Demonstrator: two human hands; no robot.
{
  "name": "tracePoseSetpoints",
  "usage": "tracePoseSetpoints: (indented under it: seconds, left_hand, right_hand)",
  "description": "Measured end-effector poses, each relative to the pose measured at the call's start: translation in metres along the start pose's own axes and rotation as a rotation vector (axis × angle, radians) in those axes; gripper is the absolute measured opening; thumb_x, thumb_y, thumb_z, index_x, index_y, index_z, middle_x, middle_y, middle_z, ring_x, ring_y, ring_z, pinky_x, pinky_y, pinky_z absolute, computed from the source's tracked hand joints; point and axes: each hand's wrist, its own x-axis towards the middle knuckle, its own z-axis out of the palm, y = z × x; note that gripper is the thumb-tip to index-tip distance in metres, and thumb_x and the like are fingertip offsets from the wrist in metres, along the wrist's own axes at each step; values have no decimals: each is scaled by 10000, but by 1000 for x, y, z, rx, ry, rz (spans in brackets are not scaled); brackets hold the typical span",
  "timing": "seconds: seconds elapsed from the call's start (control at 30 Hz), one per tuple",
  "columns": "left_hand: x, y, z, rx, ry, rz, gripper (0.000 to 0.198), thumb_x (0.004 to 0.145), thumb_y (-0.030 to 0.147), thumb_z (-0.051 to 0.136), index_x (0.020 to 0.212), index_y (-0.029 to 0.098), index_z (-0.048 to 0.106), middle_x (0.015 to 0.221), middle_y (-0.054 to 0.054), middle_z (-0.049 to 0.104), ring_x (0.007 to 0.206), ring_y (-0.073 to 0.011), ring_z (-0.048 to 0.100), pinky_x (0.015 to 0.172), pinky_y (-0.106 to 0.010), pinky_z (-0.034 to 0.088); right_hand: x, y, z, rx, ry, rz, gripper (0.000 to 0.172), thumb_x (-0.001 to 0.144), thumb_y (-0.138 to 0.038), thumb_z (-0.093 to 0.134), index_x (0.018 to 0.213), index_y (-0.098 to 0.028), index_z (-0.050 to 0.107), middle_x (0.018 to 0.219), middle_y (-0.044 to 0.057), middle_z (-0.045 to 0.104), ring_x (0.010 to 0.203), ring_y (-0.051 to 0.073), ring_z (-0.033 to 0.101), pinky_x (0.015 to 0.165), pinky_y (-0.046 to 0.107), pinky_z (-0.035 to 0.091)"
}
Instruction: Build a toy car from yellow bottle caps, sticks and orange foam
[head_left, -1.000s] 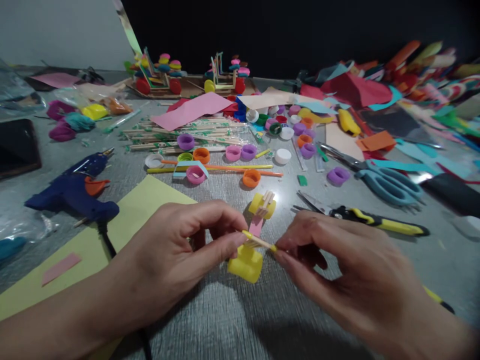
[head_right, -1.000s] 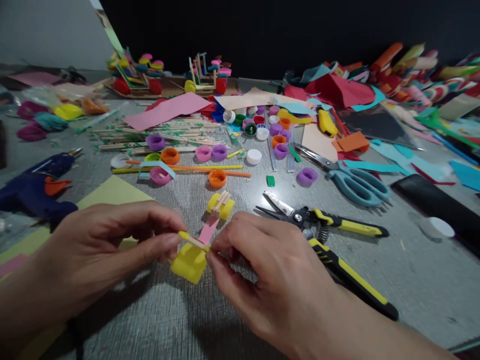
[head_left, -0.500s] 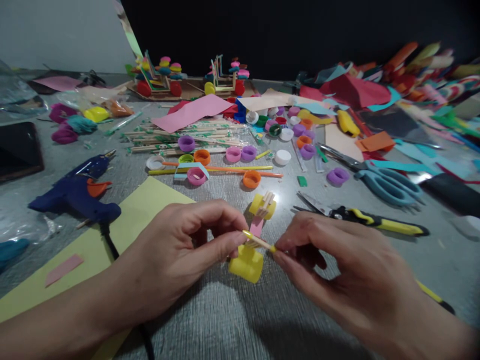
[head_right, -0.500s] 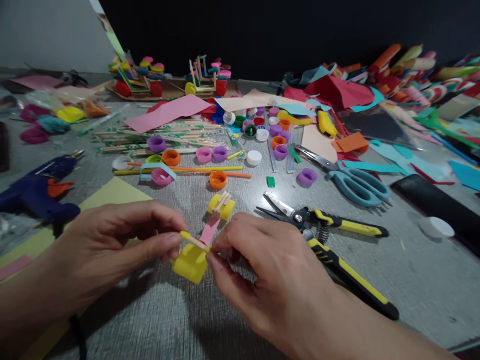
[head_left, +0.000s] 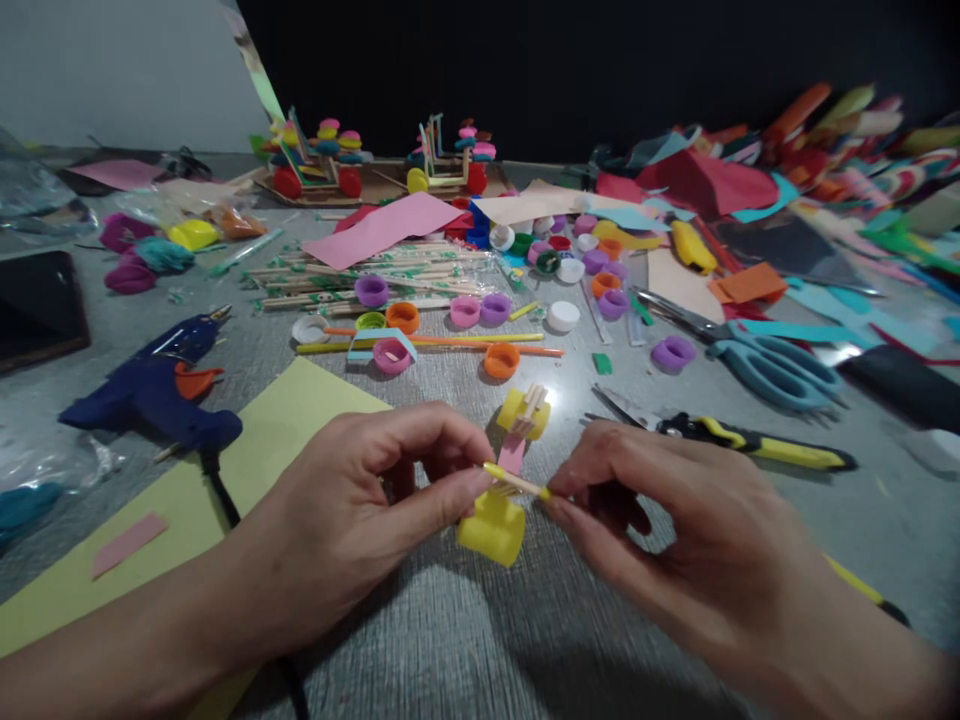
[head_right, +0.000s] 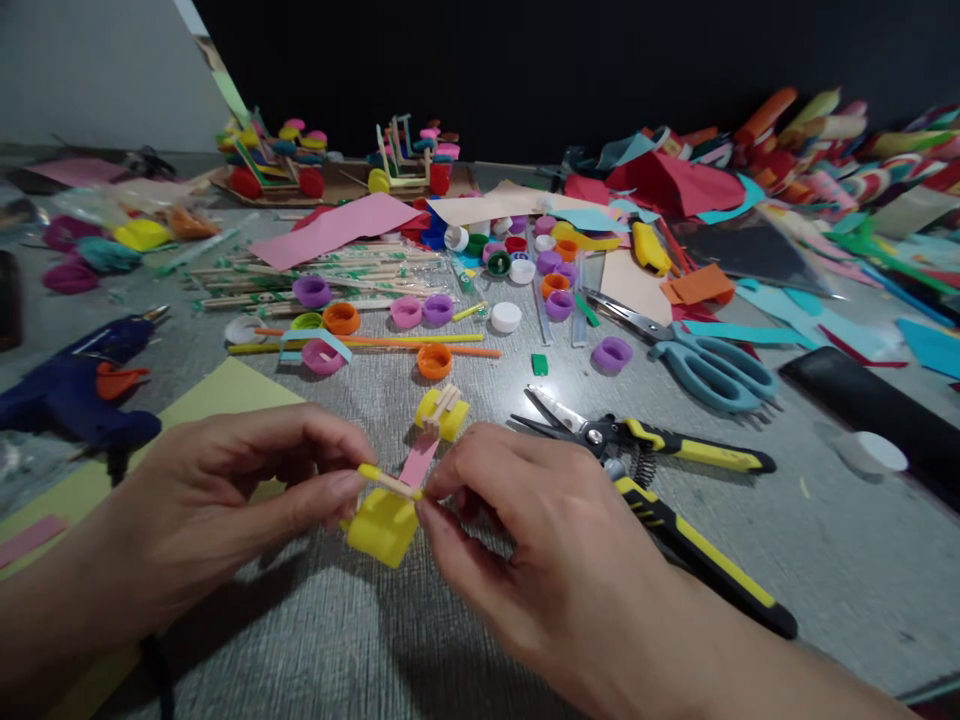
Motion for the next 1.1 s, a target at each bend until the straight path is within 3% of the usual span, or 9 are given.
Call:
tracePoseSetpoints:
  seconds: [0.17,0.63,0.87,0.97,1.1]
  left_hand:
    - [-2,-4,1,-14,55,30,100,919,298,690,1013,283,721,864,42,747,703,-106,625,551,-183,454]
    - [2,-1,6,-159,29,22,75,934,242,667,903,235,734,788,49,729,703,-87,628,621,-154,492]
    - [2,0,6,-128,37,22,86,933,276,668,885,248,734,787,48,732,696,-102,631,606,-181,487]
    - [-1,-3,6,-62,55,33,69,938,305,664,956,279,725,821,54,735,697,-106,636,565,-187,472]
    - [-9,-6,3,123,169,81,183,960,350,626,1139,320,643,856,56,686,662,-105,610,555,-214,476]
  right_hand:
    - [-1,-3,-2,5,-3,18,92,938,-103,592,911,-182,632,748,-32,617,632,84,538,570,227,398]
    - [1,-3,-2,0,-36,43,95,965,-124,571,912,-187,619,767,-39,620,668,83,547,620,224,407]
    - [2,-4,-3,0,-48,42,101,970,-128,563,908,-188,616,773,-39,622,672,87,547,624,229,410]
    - [1,-4,-5,7,-24,51,99,981,-167,573,898,-193,621,757,-42,616,648,84,550,591,226,408]
    - [0,-1,-10,-21,77,72,115,1001,-197,561,905,-212,624,771,-41,610,646,88,553,565,229,411]
